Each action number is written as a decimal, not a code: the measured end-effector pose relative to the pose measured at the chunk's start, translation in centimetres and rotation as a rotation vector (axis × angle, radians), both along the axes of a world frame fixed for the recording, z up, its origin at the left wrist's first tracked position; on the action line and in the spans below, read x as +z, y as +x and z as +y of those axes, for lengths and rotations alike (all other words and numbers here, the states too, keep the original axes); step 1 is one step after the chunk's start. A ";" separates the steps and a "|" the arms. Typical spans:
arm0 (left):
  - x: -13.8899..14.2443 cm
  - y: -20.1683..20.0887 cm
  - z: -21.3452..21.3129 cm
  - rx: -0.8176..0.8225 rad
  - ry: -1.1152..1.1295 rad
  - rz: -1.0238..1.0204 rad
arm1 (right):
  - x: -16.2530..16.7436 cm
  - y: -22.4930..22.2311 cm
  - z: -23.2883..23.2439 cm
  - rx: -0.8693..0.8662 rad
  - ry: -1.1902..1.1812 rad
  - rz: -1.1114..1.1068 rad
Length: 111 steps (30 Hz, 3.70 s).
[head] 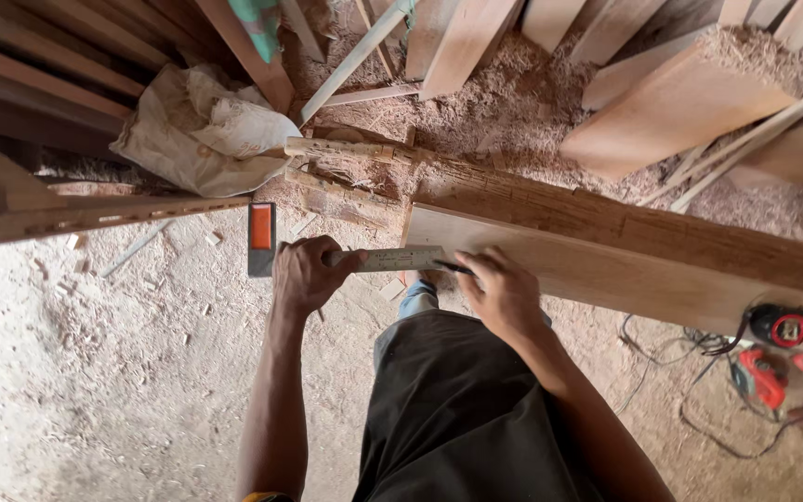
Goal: The person measures a long wooden plank using a metal ruler and a square, marking measurements with a pencil. They repeatedly reposition the tools along the plank to mark multiple points for cutting.
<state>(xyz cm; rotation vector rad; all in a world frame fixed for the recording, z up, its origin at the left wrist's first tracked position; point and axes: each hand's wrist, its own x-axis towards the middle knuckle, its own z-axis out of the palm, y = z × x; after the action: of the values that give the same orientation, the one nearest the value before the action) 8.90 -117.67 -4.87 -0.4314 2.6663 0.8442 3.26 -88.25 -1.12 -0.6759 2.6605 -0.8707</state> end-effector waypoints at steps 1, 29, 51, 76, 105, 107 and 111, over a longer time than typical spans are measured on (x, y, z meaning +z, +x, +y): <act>-0.2 -0.5 -0.5 -0.042 -0.007 0.036 | -0.1 0.1 -0.7 0.018 0.043 0.014; -3.7 -5.4 2.4 -0.259 0.259 0.318 | -3.6 1.5 1.4 -0.145 -0.012 0.120; -2.2 -6.7 3.6 -0.180 0.327 0.156 | -3.3 0.9 1.5 -0.158 -0.094 0.115; -3.0 -6.4 3.5 -0.210 0.315 0.169 | -3.2 1.0 1.7 -0.119 -0.026 0.074; -3.5 -6.5 4.3 -0.291 0.293 0.225 | -2.3 -3.0 3.7 -0.292 -0.545 -0.429; -3.5 -6.6 4.3 -0.294 0.299 0.209 | -2.5 -3.0 4.0 -0.235 -0.504 -0.365; -3.7 -6.5 4.4 -0.303 0.318 0.229 | -2.8 -3.0 4.1 -0.216 -0.445 -0.283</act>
<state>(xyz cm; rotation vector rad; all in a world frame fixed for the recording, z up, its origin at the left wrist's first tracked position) 2.43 -113.24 -8.54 0.1508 2.6291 1.2499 0.25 -84.15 -3.90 -0.3198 2.3285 -1.5202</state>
